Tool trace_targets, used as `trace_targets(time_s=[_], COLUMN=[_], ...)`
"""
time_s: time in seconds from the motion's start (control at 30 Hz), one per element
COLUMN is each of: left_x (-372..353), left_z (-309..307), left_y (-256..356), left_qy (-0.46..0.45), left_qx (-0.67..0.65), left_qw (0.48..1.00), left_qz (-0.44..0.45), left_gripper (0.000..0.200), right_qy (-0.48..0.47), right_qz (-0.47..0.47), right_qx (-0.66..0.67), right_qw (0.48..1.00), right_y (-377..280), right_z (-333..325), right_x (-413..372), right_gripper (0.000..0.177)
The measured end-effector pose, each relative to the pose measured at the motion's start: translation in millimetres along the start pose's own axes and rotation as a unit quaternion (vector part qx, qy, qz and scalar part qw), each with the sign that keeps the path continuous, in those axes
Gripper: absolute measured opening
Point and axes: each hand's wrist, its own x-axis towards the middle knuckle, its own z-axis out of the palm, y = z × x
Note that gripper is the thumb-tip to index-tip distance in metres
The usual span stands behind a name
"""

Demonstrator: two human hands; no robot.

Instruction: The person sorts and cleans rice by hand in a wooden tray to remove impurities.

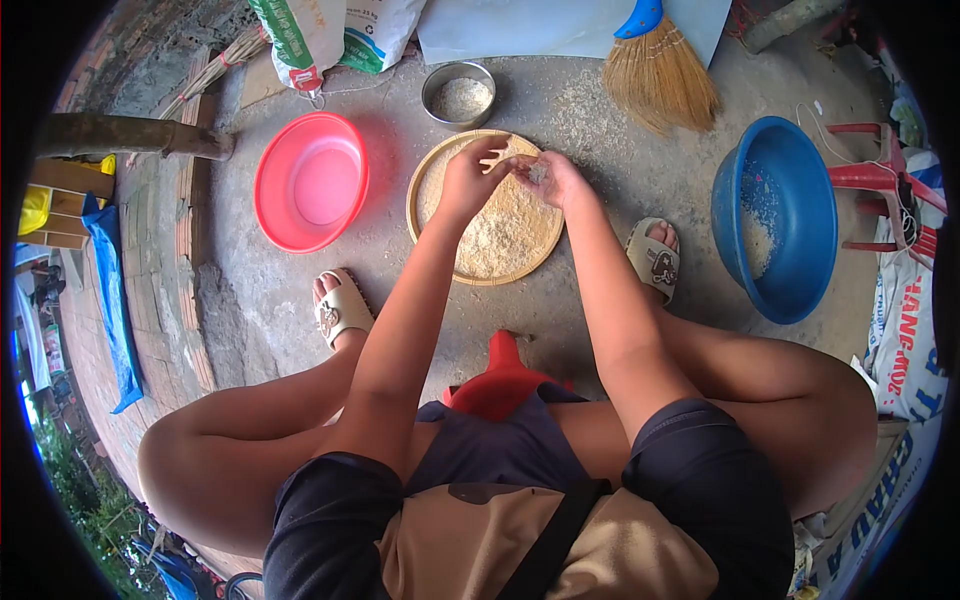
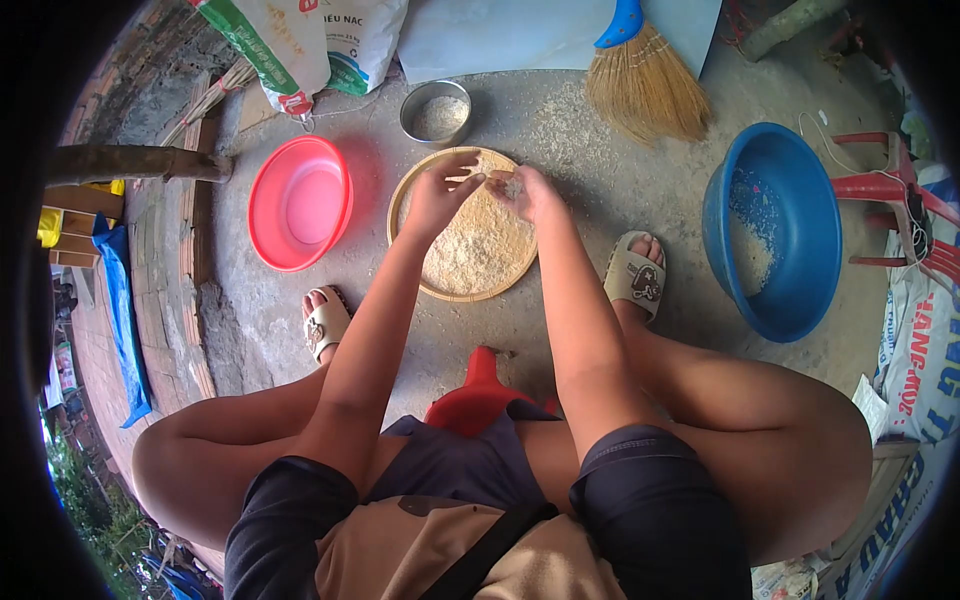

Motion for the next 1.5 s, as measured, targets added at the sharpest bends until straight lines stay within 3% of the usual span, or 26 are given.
trace_targets(time_s=[0.03, 0.1, 0.13, 0.17, 0.23, 0.27, 0.3, 0.37, 0.4, 0.47, 0.53, 0.57, 0.6, 0.7, 0.73, 0.77, 0.83, 0.87, 1.0, 1.07, 1.1, 1.23, 1.33, 1.37, 1.43, 1.5], left_x=[0.7, -0.9, -4.8, -6.6, -12.6, -14.8, -16.0, -17.9, -18.6, -14.8, -14.9, -15.4, -16.4, -15.6, -15.6, -16.5, -16.1, -16.9, -16.5, -15.0, -14.7, -17.6, -21.4, -20.0, -18.2, -17.7], left_z=[2.8, 7.4, 7.1, 8.2, 14.6, 11.5, 17.2, 22.2, 22.1, 24.6, 20.4, 13.8, 12.2, 0.4, -2.5, -4.4, -10.7, -13.0, -16.1, -15.5, -15.1, -15.3, -15.5, -12.5, -4.9, -2.5], left_y=[-2.6, -9.5, -13.9, -25.9, -57.9, -38.7, -59.7, -87.0, -90.3, -94.0, -87.3, -74.6, -72.5, -95.6, -102.2, -104.7, -111.1, -113.3, -112.5, -110.9, -109.8, -103.6, -95.0, -93.7, -94.4, -85.9], left_qy=[0.001, 0.056, 0.052, 0.057, 0.087, 0.111, 0.117, 0.123, 0.112, 0.144, 0.176, 0.190, 0.204, 0.185, 0.199, 0.204, 0.200, 0.195, 0.214, 0.218, 0.216, 0.202, 0.204, 0.201, 0.226, 0.209], left_qx=[-0.001, -0.178, -0.283, -0.286, -0.542, -0.577, -0.582, -0.739, -0.776, -0.761, -0.746, -0.702, -0.655, -0.651, -0.706, -0.709, -0.694, -0.693, -0.703, -0.703, -0.709, -0.709, -0.677, -0.678, -0.671, -0.674], left_qw=[1.000, 0.971, 0.926, 0.925, 0.740, 0.686, 0.682, 0.547, 0.528, 0.538, 0.545, 0.585, 0.623, 0.645, 0.573, 0.568, 0.594, 0.605, 0.589, 0.587, 0.583, 0.580, 0.608, 0.608, 0.589, 0.591], left_qz=[-0.001, -0.150, -0.244, -0.244, -0.388, -0.430, -0.428, -0.373, -0.326, -0.333, -0.339, -0.358, -0.376, -0.353, -0.366, -0.364, -0.353, -0.338, -0.335, -0.339, -0.334, -0.348, -0.363, -0.360, -0.389, -0.391], left_gripper=[0.033, 0.042, 0.047, 0.047, 0.051, 0.051, 0.051, 0.051, 0.048, 0.046, 0.044, 0.038, 0.032, 0.027, 0.023, 0.023, 0.020, 0.020, 0.021, 0.020, 0.020, 0.020, 0.024, 0.024, 0.026, 0.028], right_qy=[0.026, 0.006, -0.014, -0.014, -0.074, -0.083, -0.088, -0.107, -0.109, -0.136, -0.172, -0.203, -0.195, -0.183, -0.145, -0.148, -0.047, -0.050, -0.180, -0.221, -0.220, -0.219, -0.055, -0.053, 0.023, -0.005], right_qz=[-0.003, 0.004, 0.010, 0.012, 0.011, 0.007, 0.003, -0.018, -0.014, -0.061, -0.040, -0.023, 0.003, 0.011, -0.028, -0.024, -0.205, -0.205, -0.384, -0.412, -0.412, -0.390, -0.425, -0.427, -0.422, -0.424], right_qx=[0.009, 0.004, 0.000, -0.005, -0.085, -0.102, -0.161, -0.272, -0.279, -0.418, -0.488, -0.550, -0.556, -0.553, -0.557, -0.562, -0.756, -0.760, -0.782, -0.795, -0.799, -0.797, -0.747, -0.747, -0.615, -0.611], right_qw=[1.000, 1.000, 1.000, 1.000, 0.994, 0.991, 0.983, 0.956, 0.954, 0.896, 0.855, 0.810, 0.808, 0.812, 0.817, 0.813, 0.620, 0.615, 0.457, 0.386, 0.378, 0.406, 0.509, 0.507, 0.666, 0.668], right_y=[0.9, 3.2, 4.4, 7.2, 17.1, 22.1, 28.4, 39.6, 43.3, 50.5, 40.0, 30.7, 22.9, 0.5, -1.7, -3.0, 0.6, 8.9, 46.2, 59.5, 64.3, 72.6, 74.9, 75.2, 75.9, 78.3], right_z=[4.3, 9.5, 12.7, 16.7, 26.7, 36.1, 46.0, 56.1, 61.6, 68.5, 81.8, 90.8, 96.0, 100.2, 97.5, 91.0, 74.1, 62.7, 9.4, -11.0, -17.7, -31.5, -11.3, 4.0, 37.1, 56.4], right_x=[-1.6, -0.6, 0.4, 3.3, 11.0, 6.4, 5.0, -0.6, 0.1, 0.4, -16.8, -29.0, -36.9, -44.0, -45.1, -43.9, -39.6, -39.6, -72.0, -82.0, -84.1, -72.5, -56.2, -54.1, -54.6, -48.1], right_gripper=[0.037, 0.036, 0.036, 0.036, 0.036, 0.035, 0.034, 0.032, 0.032, 0.032, 0.032, 0.033, 0.036, 0.034, 0.030, 0.030, 0.024, 0.024, 0.020, 0.018, 0.018, 0.011, 0.008, 0.008, 0.010, 0.011])
